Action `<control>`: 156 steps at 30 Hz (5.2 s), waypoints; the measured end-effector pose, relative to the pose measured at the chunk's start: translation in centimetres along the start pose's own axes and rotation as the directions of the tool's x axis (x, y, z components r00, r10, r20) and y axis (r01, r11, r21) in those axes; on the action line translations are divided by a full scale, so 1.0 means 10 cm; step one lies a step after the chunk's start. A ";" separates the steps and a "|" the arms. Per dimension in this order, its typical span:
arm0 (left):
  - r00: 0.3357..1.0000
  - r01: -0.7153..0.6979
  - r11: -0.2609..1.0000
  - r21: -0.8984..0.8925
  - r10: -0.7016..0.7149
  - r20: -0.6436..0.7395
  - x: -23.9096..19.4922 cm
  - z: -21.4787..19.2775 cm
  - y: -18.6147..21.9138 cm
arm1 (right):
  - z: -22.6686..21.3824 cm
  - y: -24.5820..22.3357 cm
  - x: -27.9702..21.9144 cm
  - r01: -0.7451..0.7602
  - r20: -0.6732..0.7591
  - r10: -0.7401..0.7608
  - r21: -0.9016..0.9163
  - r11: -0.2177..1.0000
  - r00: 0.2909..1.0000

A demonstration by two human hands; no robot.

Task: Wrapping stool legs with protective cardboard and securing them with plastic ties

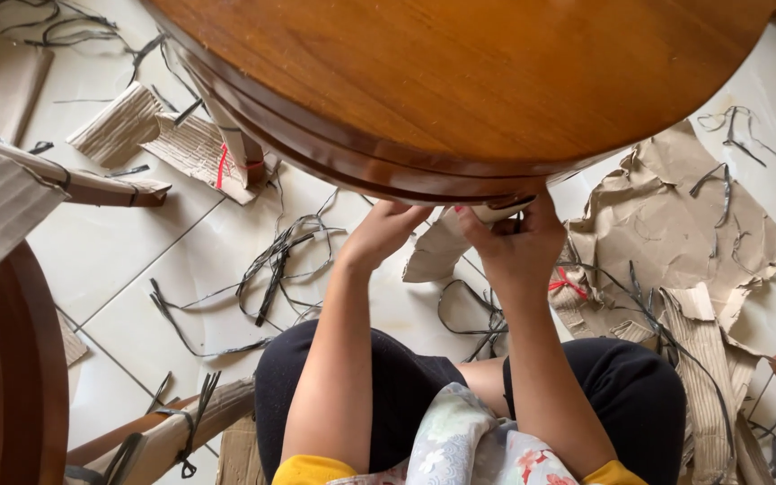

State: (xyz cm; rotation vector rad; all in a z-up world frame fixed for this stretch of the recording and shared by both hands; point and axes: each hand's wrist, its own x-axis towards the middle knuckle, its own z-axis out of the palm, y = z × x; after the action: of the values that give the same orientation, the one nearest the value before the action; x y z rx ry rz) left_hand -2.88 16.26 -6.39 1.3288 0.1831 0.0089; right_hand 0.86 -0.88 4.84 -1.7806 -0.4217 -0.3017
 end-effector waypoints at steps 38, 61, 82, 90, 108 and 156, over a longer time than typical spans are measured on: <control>0.530 -0.816 0.554 0.166 0.831 -0.168 -0.38 0.99 0.75 | -0.38 -0.42 0.17 0.253 0.271 -0.175 -0.288 0.924 0.947; 0.281 -0.713 0.260 0.651 0.957 -0.074 -0.43 1.13 0.89 | -0.77 -0.61 -0.36 0.535 0.190 -0.501 -0.347 0.771 0.845; 0.502 -0.653 0.343 0.675 0.864 0.047 -0.57 0.98 1.05 | -0.70 -0.85 -0.10 0.423 0.306 -0.342 -0.257 0.869 0.888; 0.293 -0.744 0.261 0.615 0.955 -0.051 -0.31 0.91 0.81 | -0.66 -0.50 -0.05 0.641 0.223 -0.628 0.017 0.768 0.746; 0.380 -0.639 0.316 0.702 0.922 -0.070 -0.47 0.81 1.01 | -0.41 -0.56 0.04 0.811 0.294 -0.758 -0.150 0.565 0.583; 0.809 -0.540 0.681 -0.495 0.258 -0.529 -0.24 1.03 0.56 | -0.46 -0.30 0.06 0.659 0.256 -0.608 -0.256 0.708 0.752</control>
State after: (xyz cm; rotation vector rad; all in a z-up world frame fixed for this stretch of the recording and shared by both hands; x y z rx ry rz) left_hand -3.31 7.41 1.64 0.6405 0.2160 0.7048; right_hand 0.17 -4.59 8.89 -1.9419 -1.1713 -0.7662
